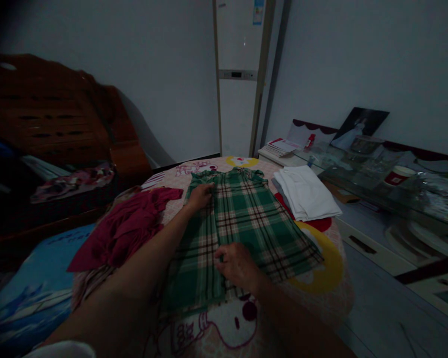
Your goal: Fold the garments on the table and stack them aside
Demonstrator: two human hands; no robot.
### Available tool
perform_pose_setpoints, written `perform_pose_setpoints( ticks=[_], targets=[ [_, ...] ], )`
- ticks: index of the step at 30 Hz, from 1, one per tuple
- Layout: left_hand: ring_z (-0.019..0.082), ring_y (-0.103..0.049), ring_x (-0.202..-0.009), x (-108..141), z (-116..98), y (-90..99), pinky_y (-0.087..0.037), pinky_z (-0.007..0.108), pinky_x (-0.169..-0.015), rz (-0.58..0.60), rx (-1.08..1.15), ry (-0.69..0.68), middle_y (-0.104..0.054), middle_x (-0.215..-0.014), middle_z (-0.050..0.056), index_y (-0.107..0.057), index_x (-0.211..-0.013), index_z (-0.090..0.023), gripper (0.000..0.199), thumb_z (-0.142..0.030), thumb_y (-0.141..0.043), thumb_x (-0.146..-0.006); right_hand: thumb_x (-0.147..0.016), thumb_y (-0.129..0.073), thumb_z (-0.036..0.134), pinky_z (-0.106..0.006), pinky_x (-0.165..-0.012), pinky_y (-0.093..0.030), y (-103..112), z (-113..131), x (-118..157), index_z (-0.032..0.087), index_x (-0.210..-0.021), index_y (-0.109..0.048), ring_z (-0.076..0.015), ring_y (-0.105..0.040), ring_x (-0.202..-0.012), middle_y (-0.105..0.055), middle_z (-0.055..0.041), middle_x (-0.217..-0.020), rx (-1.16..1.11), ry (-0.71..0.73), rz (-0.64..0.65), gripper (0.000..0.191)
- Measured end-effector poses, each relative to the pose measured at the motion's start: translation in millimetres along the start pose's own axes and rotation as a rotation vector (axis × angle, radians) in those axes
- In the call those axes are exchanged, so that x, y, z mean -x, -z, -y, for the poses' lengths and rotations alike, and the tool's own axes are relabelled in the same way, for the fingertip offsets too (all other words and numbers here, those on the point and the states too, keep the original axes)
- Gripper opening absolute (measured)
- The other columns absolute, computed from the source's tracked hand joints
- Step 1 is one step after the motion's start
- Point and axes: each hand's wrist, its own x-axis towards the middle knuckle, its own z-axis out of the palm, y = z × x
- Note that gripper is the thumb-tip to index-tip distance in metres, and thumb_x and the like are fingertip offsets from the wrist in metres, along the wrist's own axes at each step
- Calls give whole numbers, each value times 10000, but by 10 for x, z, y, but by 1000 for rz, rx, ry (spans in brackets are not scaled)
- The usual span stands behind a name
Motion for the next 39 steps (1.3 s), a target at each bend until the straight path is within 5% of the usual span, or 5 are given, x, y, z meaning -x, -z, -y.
perform_pose_setpoints(
  ticks=[8,20,27,33,39],
  targets=[
    [334,-277,-1478,246,62,-124,-219,641,-1150,182,-274,-76,-333,-1596,134,-368,-1510,-245,532,-398,-376,-1001,-719,-787,189,-229,-596,-356,18,3,40,206,-975,-744,-123,-582,-594,-624,42,-608,101,100,125,260],
    [296,-312,-1466,308,-365,-280,-274,535,-1161,187,-241,-203,-350,-1582,159,-361,-1503,-204,555,-418,-399,-993,-881,-603,261,-228,-655,-393,228,-190,-100,179,-870,-743,-136,-615,-716,-719,-10,-785,82,58,-88,163],
    [311,-262,-1487,358,-280,-414,-204,575,-1178,171,-281,-217,-334,-1591,158,-350,-1526,-196,581,-441,-354,-999,-973,-388,214,-315,-841,-420,933,-922,99,116,-974,-720,-250,-624,-953,-704,-168,-971,599,-419,-629,346],
    [293,-257,-1492,357,-300,-387,-198,547,-1189,184,-309,-202,-314,-1605,136,-336,-1532,-217,578,-450,-343,-1003,-896,-482,164,-321,-778,-456,1207,-1340,347,149,-992,-706,-253,-649,-969,-691,-156,-1055,609,-756,-574,244],
    [298,-259,-1491,365,-312,-378,-196,551,-1190,191,-324,-197,-310,-1606,139,-333,-1533,-195,586,-458,-319,-1008,-910,-475,186,-327,-742,-468,1150,-1339,318,129,-982,-690,-269,-665,-955,-696,-184,-1013,692,-775,-556,233]
  ],
)
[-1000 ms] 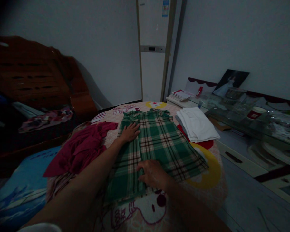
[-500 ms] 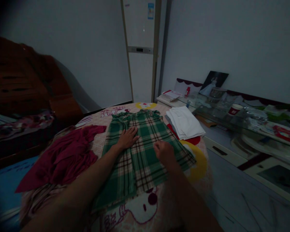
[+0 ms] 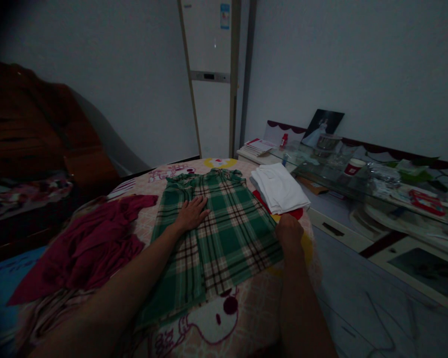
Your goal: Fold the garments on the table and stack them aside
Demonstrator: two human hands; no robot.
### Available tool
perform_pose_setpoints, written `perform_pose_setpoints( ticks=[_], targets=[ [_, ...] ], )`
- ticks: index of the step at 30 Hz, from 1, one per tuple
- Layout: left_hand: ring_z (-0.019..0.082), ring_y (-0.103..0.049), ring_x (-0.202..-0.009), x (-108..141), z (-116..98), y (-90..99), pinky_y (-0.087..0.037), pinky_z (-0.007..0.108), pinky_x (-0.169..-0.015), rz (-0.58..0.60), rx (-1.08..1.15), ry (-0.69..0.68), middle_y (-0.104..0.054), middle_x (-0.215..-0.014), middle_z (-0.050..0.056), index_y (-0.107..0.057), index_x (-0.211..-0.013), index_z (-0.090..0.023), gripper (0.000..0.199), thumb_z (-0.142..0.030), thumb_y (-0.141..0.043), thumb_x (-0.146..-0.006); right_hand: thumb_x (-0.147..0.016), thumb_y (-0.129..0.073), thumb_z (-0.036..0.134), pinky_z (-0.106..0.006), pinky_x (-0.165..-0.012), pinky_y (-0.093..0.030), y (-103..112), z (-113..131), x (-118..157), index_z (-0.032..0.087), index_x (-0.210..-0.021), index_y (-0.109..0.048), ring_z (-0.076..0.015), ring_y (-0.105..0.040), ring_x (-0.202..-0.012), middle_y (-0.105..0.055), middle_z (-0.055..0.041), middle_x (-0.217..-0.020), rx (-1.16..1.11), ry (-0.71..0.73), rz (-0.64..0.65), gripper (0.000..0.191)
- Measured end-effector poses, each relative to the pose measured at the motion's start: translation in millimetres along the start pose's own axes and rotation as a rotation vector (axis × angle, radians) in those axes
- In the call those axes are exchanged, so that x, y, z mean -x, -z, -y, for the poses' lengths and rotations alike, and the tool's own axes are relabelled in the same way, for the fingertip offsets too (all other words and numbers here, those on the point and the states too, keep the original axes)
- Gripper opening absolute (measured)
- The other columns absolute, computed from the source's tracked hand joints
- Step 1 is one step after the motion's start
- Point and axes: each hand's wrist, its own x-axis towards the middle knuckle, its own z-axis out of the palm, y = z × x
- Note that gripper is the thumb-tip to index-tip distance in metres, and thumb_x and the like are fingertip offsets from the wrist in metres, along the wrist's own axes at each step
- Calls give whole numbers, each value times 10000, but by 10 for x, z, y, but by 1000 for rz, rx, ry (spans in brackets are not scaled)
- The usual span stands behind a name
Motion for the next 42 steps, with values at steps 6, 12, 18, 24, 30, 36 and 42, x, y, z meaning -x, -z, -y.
perform_pose_setpoints(
  ticks=[6,12,18,24,30,36,42],
  targets=[
    [300,-268,-1486,11,-4,1,-210,552,-1185,-3,-19,-12,-314,-1604,139,-329,-1536,-193,594,-466,-304,-1009,-921,-475,211,-311,-772,-473,24,17,8,114,-984,-669,-263,-661,-977,-694,-178,-1031,-4,9,-56,226],
    [294,-252,-1493,-8,-17,39,-200,556,-1185,37,-34,8,-285,-1620,123,-315,-1534,-224,576,-461,-309,-1009,-926,-491,242,-317,-749,-488,64,9,10,130,-983,-683,-265,-675,-959,-700,-164,-1043,-29,-48,63,229],
    [335,-315,-1459,-134,-56,195,-287,625,-1125,152,2,13,-322,-1593,156,-372,-1488,-227,560,-435,-427,-971,-948,-425,226,-317,-802,-482,115,48,17,107,-996,-690,-264,-656,-1010,-689,-181,-1043,-55,-40,-42,295],
    [369,-299,-1454,-155,-177,164,-270,689,-1100,143,-7,37,-313,-1595,153,-375,-1491,-250,530,-408,-390,-985,-902,-440,190,-323,-762,-496,169,-76,-35,141,-968,-714,-272,-668,-987,-689,-171,-1049,-80,-127,49,286],
    [367,-269,-1467,-91,-184,37,-232,702,-1107,78,-33,24,-290,-1609,147,-323,-1523,-248,545,-420,-318,-1006,-881,-513,243,-320,-730,-485,245,-184,15,96,-1003,-722,-284,-677,-961,-696,-208,-1038,-44,-111,115,284],
    [370,-241,-1479,-81,-183,-20,-198,711,-1113,55,-27,33,-273,-1618,149,-296,-1541,-232,564,-417,-285,-1008,-908,-525,477,-288,-680,-439,249,-229,67,135,-829,-745,-245,-671,-898,-710,-160,-943,-58,49,195,414],
    [363,-223,-1488,-59,-193,-26,-195,702,-1120,51,-35,29,-256,-1625,146,-281,-1545,-228,565,-418,-265,-1013,-869,-554,224,-253,-637,-402,259,-165,72,142,-860,-743,-191,-651,-817,-708,-125,-922,-74,77,148,206]
  ],
)
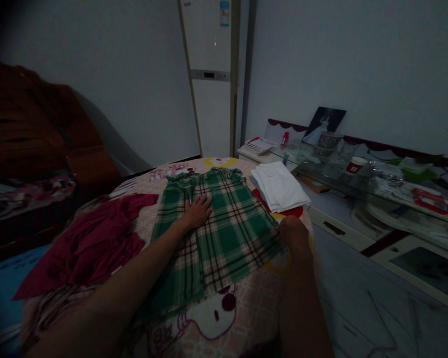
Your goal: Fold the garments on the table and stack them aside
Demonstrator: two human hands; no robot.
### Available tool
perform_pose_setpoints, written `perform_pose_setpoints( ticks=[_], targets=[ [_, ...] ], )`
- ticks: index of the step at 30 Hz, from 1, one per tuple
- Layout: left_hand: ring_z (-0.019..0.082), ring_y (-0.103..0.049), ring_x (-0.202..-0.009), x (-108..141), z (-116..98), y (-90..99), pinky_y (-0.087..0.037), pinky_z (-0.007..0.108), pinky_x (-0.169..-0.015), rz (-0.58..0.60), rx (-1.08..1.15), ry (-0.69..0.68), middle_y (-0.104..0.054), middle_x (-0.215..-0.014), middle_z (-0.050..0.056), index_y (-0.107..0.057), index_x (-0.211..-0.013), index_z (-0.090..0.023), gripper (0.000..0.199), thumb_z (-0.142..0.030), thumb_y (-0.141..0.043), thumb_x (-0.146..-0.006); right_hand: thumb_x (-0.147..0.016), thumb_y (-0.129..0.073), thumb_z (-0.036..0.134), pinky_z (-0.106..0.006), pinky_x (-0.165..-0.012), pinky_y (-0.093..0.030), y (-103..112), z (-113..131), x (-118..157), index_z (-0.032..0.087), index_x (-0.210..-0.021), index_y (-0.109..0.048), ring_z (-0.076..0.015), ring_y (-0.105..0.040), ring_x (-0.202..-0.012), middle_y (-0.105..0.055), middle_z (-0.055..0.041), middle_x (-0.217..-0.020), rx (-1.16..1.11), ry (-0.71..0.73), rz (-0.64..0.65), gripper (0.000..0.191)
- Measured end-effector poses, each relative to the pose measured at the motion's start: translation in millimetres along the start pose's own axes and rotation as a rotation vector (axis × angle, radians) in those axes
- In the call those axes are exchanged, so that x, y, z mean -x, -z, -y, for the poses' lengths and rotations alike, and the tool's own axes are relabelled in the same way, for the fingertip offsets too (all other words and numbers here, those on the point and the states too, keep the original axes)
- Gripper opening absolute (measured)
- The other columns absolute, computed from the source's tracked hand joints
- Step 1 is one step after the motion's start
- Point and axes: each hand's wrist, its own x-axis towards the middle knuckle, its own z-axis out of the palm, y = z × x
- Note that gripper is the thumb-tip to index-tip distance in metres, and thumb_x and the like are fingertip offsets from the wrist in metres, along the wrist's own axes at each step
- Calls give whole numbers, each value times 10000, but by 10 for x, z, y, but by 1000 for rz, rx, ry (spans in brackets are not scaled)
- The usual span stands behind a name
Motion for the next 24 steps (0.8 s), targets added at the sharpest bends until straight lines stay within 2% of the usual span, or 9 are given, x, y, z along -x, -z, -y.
perform_pose_setpoints(
  ticks=[4,6,8,10,13,16,20,24],
  targets=[
    [363,-234,-1484,-5,-14,92,-216,702,-1111,41,-5,8,-260,-1624,139,-305,-1527,-242,543,-413,-291,-1012,-904,-444,207,-306,-644,-427,8,-33,11,103,-889,-735,-251,-647,-833,-690,-186,-956,71,-171,-236,310],
    [375,-284,-1461,-46,-28,160,-256,699,-1095,73,1,18,-302,-1603,149,-345,-1504,-235,532,-406,-340,-1000,-901,-432,196,-324,-659,-435,-3,-61,13,84,-902,-727,-267,-640,-832,-684,-201,-940,108,-162,-304,316],
    [364,-373,-1416,-112,-60,219,-318,647,-1092,83,13,10,-377,-1560,160,-405,-1465,-216,513,-380,-406,-978,-900,-431,178,-323,-687,-440,-23,-71,11,80,-889,-723,-257,-636,-830,-683,-198,-916,137,-86,-322,308],
    [322,-448,-1370,-190,-128,248,-367,536,-1105,62,35,-41,-447,-1510,164,-462,-1418,-186,490,-335,-463,-951,-929,-431,223,-310,-701,-446,-40,-63,6,99,-863,-723,-241,-641,-836,-689,-180,-907,118,-31,-263,324],
    [262,-486,-1343,-286,-311,226,-373,387,-1124,7,102,-182,-519,-1446,160,-533,-1345,-143,445,-275,-506,-920,-933,-493,416,-297,-693,-453,-48,-33,3,138,-838,-724,-232,-661,-856,-701,-154,-920,47,-28,-67,374],
    [240,-507,-1317,-329,-551,160,-376,354,-1122,-31,187,-326,-589,-1367,128,-585,-1277,-159,392,-247,-524,-899,-864,-598,434,-300,-699,-454,-40,-3,5,157,-857,-727,-240,-676,-891,-712,-141,-949,24,-44,76,307],
    [254,-546,-1257,-327,-774,92,-413,369,-1079,-13,187,-409,-621,-1279,142,-610,-1217,-149,356,-229,-530,-880,-864,-574,298,-297,-716,-450,-19,15,5,165,-865,-718,-240,-675,-946,-716,-137,-1001,-13,-43,42,196],
    [254,-555,-1238,-302,-802,81,-437,377,-1047,-7,161,-406,-600,-1289,144,-595,-1232,-160,361,-236,-511,-889,-864,-578,367,-287,-701,-452,-31,-27,0,169,-854,-707,-229,-677,-898,-717,-139,-973,-77,-67,-4,237]
  ],
)
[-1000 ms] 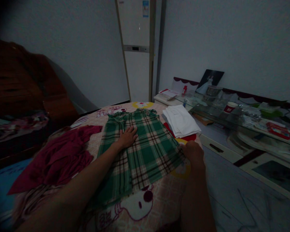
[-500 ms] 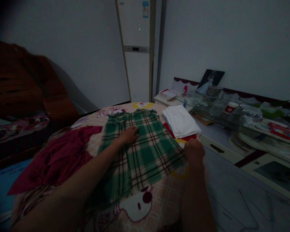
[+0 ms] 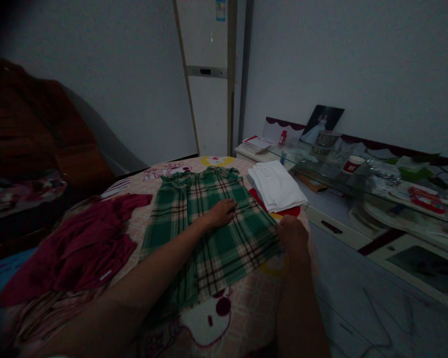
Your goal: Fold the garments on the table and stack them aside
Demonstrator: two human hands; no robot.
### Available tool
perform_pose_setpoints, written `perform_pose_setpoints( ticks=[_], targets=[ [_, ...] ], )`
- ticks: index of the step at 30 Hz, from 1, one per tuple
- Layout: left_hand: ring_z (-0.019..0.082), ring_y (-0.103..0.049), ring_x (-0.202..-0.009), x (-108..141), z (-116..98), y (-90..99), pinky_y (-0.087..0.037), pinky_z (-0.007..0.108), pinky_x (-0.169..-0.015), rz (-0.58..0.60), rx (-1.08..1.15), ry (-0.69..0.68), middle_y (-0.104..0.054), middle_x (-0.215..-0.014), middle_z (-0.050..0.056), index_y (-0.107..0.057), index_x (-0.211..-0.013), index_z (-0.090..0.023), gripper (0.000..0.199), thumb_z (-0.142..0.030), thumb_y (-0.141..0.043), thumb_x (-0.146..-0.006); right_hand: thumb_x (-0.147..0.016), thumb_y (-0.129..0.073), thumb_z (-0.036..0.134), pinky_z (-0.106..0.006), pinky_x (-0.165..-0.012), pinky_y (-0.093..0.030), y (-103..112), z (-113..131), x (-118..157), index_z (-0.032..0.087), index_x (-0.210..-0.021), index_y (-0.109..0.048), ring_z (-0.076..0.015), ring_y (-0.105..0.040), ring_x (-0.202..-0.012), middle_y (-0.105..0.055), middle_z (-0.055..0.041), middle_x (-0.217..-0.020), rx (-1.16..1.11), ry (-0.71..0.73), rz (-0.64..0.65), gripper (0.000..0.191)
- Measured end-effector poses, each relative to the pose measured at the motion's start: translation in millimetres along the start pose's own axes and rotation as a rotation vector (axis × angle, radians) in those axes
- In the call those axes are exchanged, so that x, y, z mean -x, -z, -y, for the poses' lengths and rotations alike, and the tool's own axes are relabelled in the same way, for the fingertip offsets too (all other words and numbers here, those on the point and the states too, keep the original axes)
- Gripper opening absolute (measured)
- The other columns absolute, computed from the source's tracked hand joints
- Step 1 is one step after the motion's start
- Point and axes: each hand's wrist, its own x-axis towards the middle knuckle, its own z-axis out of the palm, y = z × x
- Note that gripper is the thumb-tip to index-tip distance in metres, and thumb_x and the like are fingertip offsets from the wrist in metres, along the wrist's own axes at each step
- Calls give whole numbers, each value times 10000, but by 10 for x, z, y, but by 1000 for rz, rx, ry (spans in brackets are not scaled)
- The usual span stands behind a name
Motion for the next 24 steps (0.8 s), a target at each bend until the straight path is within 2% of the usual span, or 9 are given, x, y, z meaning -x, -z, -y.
perform_pose_setpoints(
  ticks=[4,6,8,10,13,16,18,21,24],
  targets=[
    [259,-552,-1254,6,15,34,-441,381,-1047,14,15,-3,-587,-1327,147,-584,-1264,-160,392,-244,-529,-885,-847,-596,413,-325,-713,-466,-22,-57,-13,142,-841,-719,-270,-684,-891,-720,-171,-963,47,-54,56,298],
    [261,-553,-1262,-23,18,52,-433,372,-1058,18,55,-2,-597,-1332,150,-591,-1266,-145,403,-245,-549,-878,-833,-607,363,-324,-728,-472,-10,-26,-16,143,-812,-723,-272,-681,-902,-729,-159,-944,-20,-3,29,249],
    [251,-560,-1260,-73,21,66,-427,357,-1067,-3,126,17,-610,-1338,143,-587,-1286,-137,414,-261,-546,-893,-812,-596,272,-300,-742,-479,5,81,-4,151,-799,-729,-243,-680,-884,-740,-125,-900,-192,116,-32,180],
    [239,-574,-1247,-134,24,78,-432,346,-1062,-46,212,74,-621,-1344,127,-579,-1311,-141,418,-277,-518,-921,-795,-570,216,-277,-725,-488,0,262,41,154,-825,-739,-214,-680,-827,-747,-91,-854,-411,261,-39,182],
    [232,-604,-1204,-231,29,92,-456,333,-1029,-115,329,176,-648,-1311,118,-580,-1319,-132,417,-282,-496,-939,-786,-575,209,-258,-675,-485,-81,590,174,154,-857,-749,-188,-674,-749,-748,-58,-812,-587,499,77,196],
    [232,-641,-1122,-317,41,95,-483,332,-986,-158,405,271,-687,-1232,110,-577,-1327,-131,440,-285,-538,-916,-781,-603,183,-240,-679,-463,-221,841,331,167,-846,-756,-159,-653,-719,-733,-24,-753,-534,755,188,166],
    [234,-649,-1093,-362,59,86,-495,340,-970,-189,425,336,-691,-1219,101,-541,-1375,-143,510,-268,-583,-882,-776,-612,154,-240,-689,-454,-300,928,407,170,-862,-761,-154,-645,-719,-734,-23,-766,-481,852,226,173],
    [240,-623,-1149,-415,99,64,-486,342,-998,-225,378,376,-652,-1300,103,-476,-1446,-154,647,-212,-639,-823,-778,-620,133,-253,-711,-449,-353,970,458,161,-881,-769,-169,-654,-746,-742,-49,-802,-403,883,272,184],
    [229,-587,-1215,-468,140,55,-457,328,-1046,-176,236,349,-628,-1343,91,-548,-1393,-170,580,-158,-615,-817,-796,-618,142,-263,-737,-452,-351,969,461,155,-919,-773,-185,-671,-793,-752,-66,-842,-380,860,303,199]
  ],
)
